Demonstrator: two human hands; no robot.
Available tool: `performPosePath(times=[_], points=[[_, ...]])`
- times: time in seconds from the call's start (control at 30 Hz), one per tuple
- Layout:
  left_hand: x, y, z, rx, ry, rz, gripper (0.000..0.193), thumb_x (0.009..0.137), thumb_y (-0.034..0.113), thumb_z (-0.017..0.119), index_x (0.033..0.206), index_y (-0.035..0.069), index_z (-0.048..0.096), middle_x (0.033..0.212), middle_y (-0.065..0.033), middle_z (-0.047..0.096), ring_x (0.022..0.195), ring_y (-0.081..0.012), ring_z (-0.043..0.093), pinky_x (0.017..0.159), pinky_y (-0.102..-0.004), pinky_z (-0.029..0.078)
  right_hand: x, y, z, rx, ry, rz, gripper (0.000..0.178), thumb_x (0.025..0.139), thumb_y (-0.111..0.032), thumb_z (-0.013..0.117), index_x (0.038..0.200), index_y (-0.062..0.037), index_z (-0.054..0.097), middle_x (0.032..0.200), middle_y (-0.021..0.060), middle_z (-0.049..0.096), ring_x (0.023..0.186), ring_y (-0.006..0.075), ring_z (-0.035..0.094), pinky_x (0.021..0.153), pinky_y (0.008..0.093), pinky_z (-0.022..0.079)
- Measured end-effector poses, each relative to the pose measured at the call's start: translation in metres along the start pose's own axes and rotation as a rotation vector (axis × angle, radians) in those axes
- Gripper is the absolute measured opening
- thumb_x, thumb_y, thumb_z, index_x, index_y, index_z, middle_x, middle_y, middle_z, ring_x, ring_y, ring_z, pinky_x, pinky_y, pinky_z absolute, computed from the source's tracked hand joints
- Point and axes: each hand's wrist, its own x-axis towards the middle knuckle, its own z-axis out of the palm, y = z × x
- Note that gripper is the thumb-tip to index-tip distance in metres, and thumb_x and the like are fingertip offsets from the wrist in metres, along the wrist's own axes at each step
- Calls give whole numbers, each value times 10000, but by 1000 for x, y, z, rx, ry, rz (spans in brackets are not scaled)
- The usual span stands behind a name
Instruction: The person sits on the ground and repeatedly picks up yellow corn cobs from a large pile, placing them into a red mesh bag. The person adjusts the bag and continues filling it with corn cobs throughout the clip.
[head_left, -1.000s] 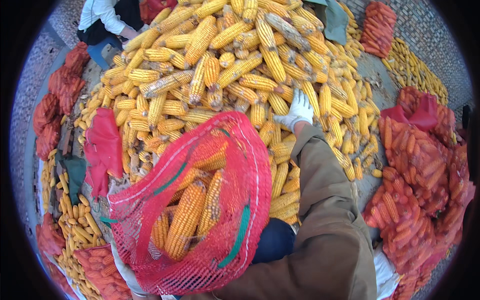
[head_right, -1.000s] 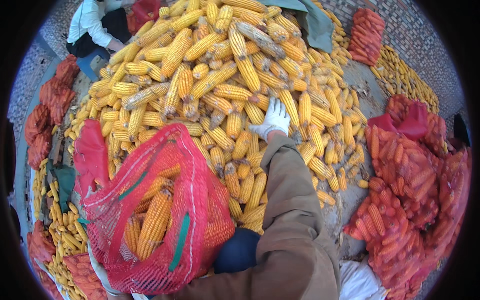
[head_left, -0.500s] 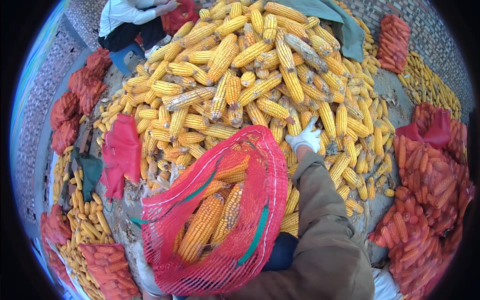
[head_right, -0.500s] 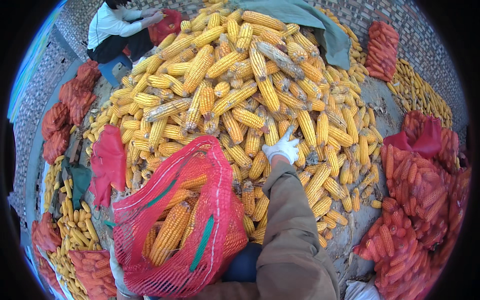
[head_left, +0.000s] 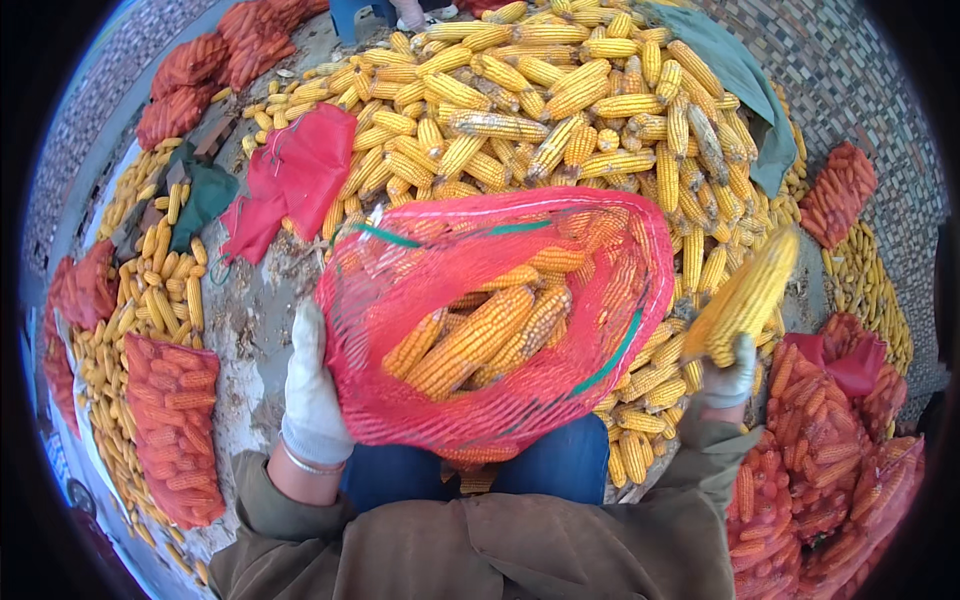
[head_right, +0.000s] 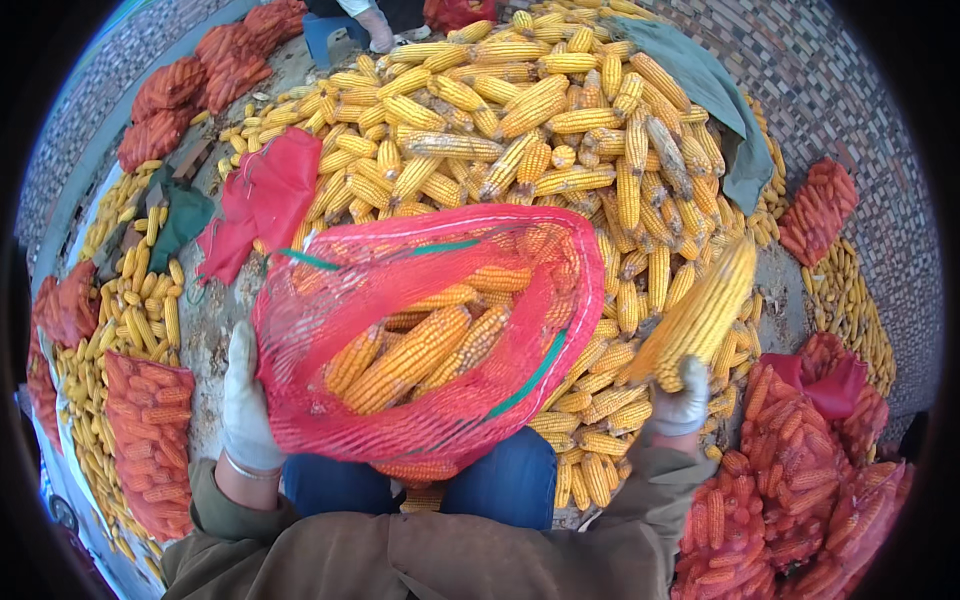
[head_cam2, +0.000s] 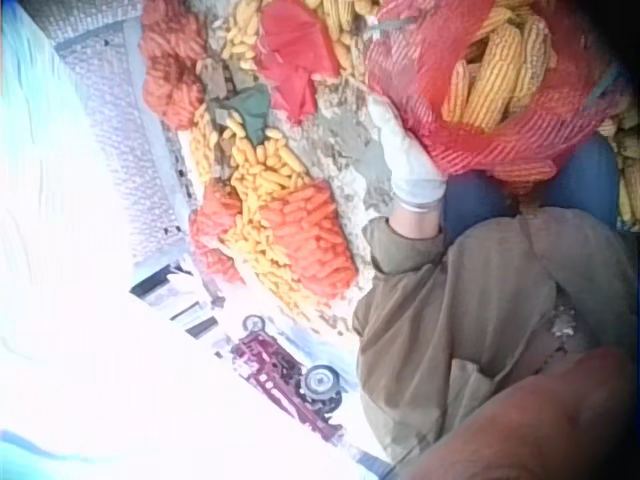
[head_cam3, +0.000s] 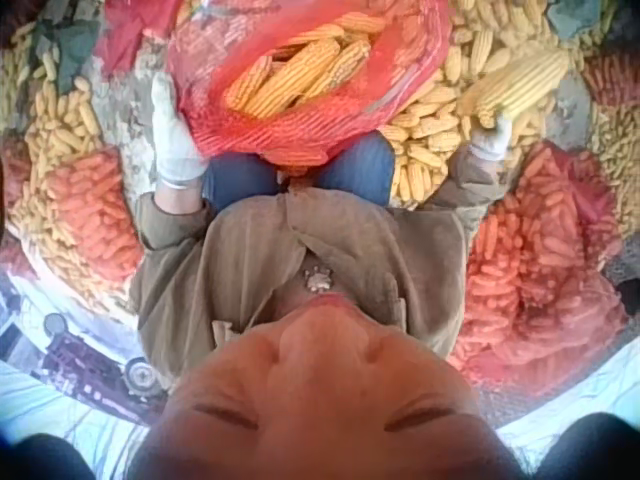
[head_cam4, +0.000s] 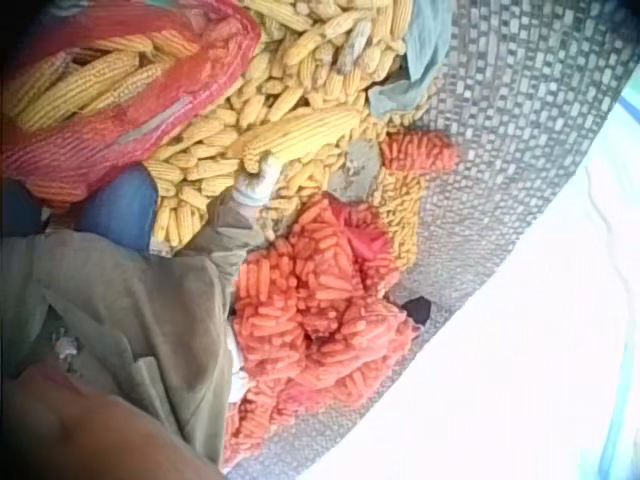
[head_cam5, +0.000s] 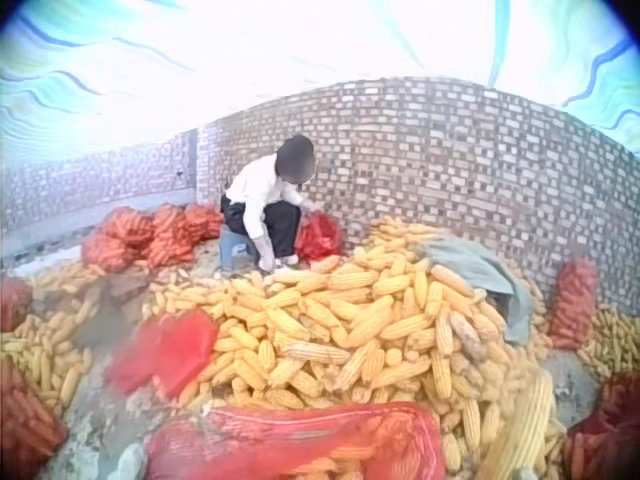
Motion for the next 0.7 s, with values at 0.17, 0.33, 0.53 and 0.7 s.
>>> performPosePath(times=[0.17, 0.33, 0.53, 0.7], points=[[-3, 26, 37, 45, -154, 172, 593, 1082, 457, 399, 1504, 40, 408, 1492, -149, 506, 1359, -291, 507, 1158, -475, 396, 19, -80, 212, -1059, -675, -392, 1024, 579, -243, 826, 1496, -61, 409, 1335, 208, 581, 1155, 371, 619, 946, 477, 528], [4, 35, 43, -61, -266, 130, 533, 1081, 408, 441, 1473, 49, 460, 1481, -118, 528, 1343, -274, 527, 1137, -464, 425, 0, -13, 349, -2112, -1254, -217, 1047, 657, -293, 805, 1574, -198, 308, 1313, 235, 523, 1213, 396, 547, 995, 484, 465], [5, 72, 4, 26, -637, 332, 489, 1097, 252, 382, 1504, -18, 403, 1501, -119, 492, 1376, -214, 478, 1184, -390, 363, 13, 17, 254, -2374, -988, -202, 811, 703, -356, 814, 1407, -82, 520, 1271, 150, 643, 1303, 307, 529, 1177, 429, 296], [13, 26, 25, -77, -609, 163, 482, 1096, 294, 400, 1475, -2, 441, 1484, -118, 512, 1382, -243, 474, 1183, -402, 358, 3, -56, 173, -2297, -453, -742, 563, 783, -241, 774, 1285, -48, 612, 1296, 114, 640, 1257, 298, 555, 1137, 428, 364]])
